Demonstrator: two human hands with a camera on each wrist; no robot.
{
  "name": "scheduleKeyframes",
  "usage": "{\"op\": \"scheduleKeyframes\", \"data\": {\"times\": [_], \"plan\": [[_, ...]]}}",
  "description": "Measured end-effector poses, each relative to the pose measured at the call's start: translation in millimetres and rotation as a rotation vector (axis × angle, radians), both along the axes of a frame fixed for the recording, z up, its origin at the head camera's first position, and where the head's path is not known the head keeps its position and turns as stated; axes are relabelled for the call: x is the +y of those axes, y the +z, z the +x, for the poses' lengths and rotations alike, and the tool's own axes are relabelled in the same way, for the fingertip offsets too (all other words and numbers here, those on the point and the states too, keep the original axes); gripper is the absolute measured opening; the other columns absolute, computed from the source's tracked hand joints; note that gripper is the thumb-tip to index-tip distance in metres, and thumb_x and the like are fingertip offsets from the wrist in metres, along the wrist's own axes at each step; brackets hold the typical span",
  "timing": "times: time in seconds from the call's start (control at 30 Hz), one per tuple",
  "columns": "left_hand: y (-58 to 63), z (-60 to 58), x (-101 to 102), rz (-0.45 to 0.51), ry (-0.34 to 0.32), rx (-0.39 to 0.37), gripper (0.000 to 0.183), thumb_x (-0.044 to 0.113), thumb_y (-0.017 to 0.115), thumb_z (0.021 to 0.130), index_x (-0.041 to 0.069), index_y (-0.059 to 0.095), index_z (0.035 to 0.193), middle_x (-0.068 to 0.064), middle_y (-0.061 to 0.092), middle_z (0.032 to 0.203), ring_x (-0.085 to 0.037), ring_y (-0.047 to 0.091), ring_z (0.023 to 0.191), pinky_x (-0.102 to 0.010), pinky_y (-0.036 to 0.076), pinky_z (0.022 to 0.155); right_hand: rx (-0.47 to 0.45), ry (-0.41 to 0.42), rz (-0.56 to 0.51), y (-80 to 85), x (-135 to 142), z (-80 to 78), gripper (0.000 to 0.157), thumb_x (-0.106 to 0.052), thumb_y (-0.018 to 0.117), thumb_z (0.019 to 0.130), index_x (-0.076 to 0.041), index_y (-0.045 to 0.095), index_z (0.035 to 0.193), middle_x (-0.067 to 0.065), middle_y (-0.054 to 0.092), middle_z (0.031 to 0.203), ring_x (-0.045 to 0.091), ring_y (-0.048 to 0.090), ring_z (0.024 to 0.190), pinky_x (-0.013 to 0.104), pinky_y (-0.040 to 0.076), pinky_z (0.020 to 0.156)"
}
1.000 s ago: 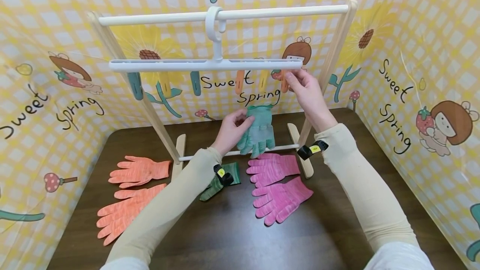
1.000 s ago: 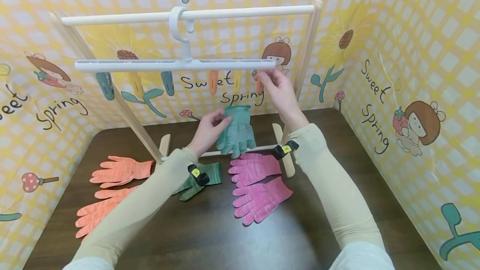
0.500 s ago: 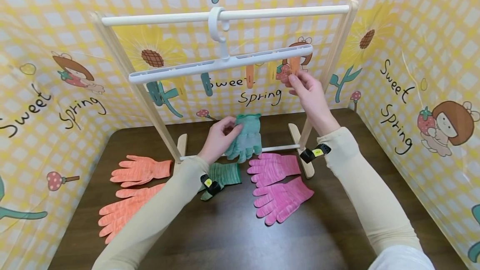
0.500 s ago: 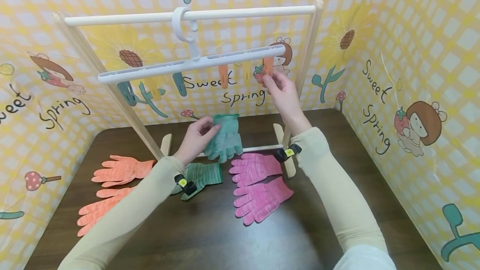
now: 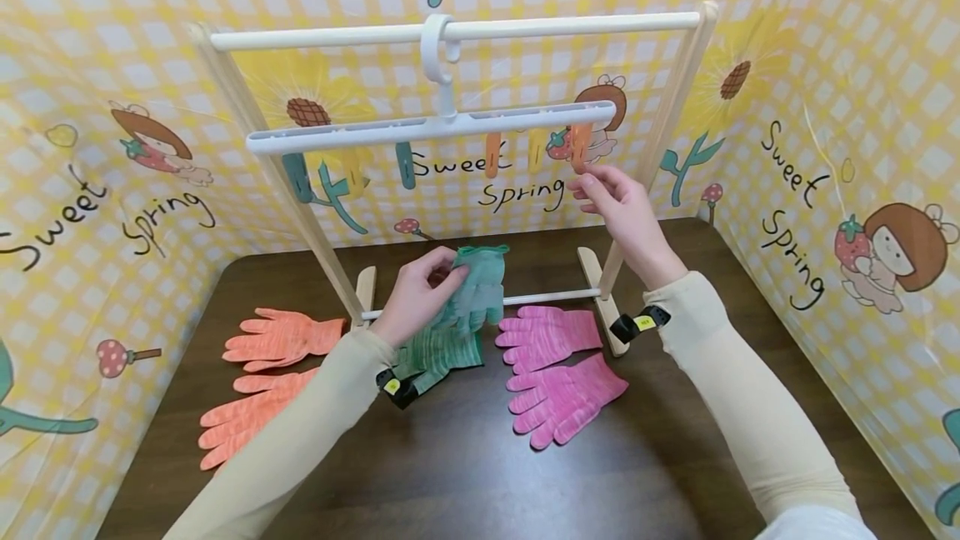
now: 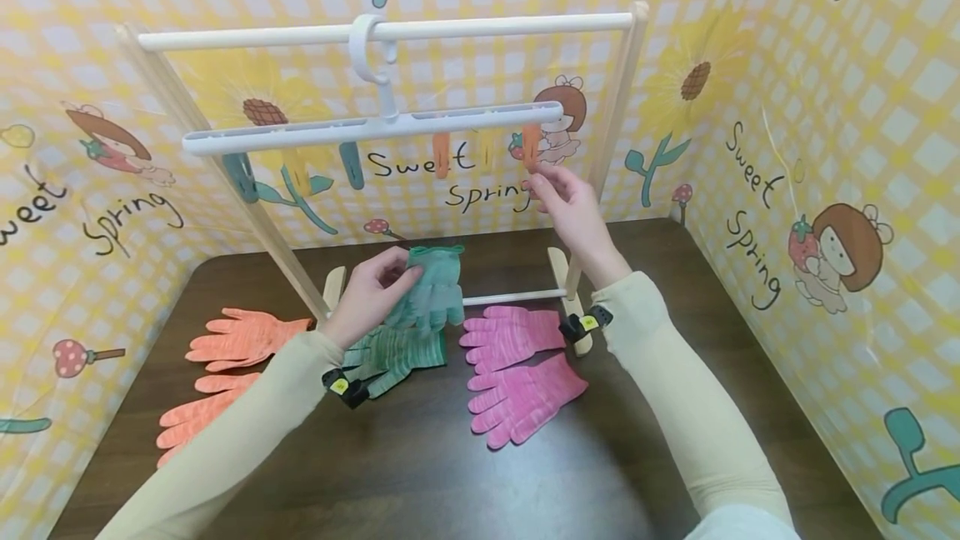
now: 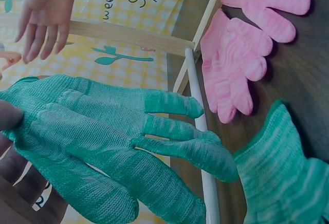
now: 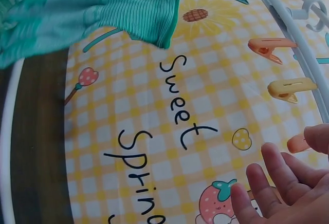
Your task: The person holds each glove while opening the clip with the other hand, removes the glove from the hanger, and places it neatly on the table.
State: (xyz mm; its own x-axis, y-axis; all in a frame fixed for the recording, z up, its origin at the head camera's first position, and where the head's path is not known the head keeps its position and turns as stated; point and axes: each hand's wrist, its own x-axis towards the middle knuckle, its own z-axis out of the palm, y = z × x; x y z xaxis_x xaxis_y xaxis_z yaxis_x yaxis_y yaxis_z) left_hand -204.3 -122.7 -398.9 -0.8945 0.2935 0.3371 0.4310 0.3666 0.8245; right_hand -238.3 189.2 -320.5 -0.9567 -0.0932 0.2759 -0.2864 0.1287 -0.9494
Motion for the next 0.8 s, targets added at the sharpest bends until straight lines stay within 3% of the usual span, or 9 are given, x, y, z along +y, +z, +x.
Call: {"op": "scheduleKeyframes", "data": {"times": [0.17, 0.47, 0.8], "plan": [[2.0, 7.3, -8, -0.012, 0.004, 0.016, 0.010, 0.018, 0.067, 0.103, 0.009, 0.071, 0.106, -0.006, 0.067, 0.087, -0.020, 0.057, 0.075, -0.028, 0.047, 0.068, -0.026, 0.020, 0.004, -7.8, 3, 2.8, 0.045, -0.027, 0.052, 0.111, 0.005, 0.054, 0.142, -0.009, 0.069, 0.110, 0.015, 0.064, 0.108, 0.031, 0.051, 0.097], [8.6, 21.7, -20, -0.094, -0.017, 0.050, 0.007, 0.013, 0.067, 0.102, 0.010, 0.071, 0.107, -0.001, 0.067, 0.084, -0.017, 0.058, 0.070, -0.029, 0.049, 0.065, -0.055, 0.040, 0.034, -18.4, 9, 12.5, 0.046, -0.027, 0.051, 0.111, 0.006, 0.053, 0.143, -0.007, 0.069, 0.111, 0.015, 0.065, 0.108, 0.026, 0.053, 0.092], [14.1, 46.7, -35, -0.342, 0.001, 0.209, 0.006, 0.012, 0.070, 0.100, 0.013, 0.073, 0.105, 0.004, 0.068, 0.086, -0.010, 0.059, 0.072, -0.032, 0.055, 0.068, -0.081, 0.046, 0.051, -31.2, 16, 21.5, 0.044, -0.024, 0.051, 0.111, 0.008, 0.054, 0.140, -0.008, 0.070, 0.109, 0.012, 0.065, 0.104, 0.031, 0.054, 0.093]]}}
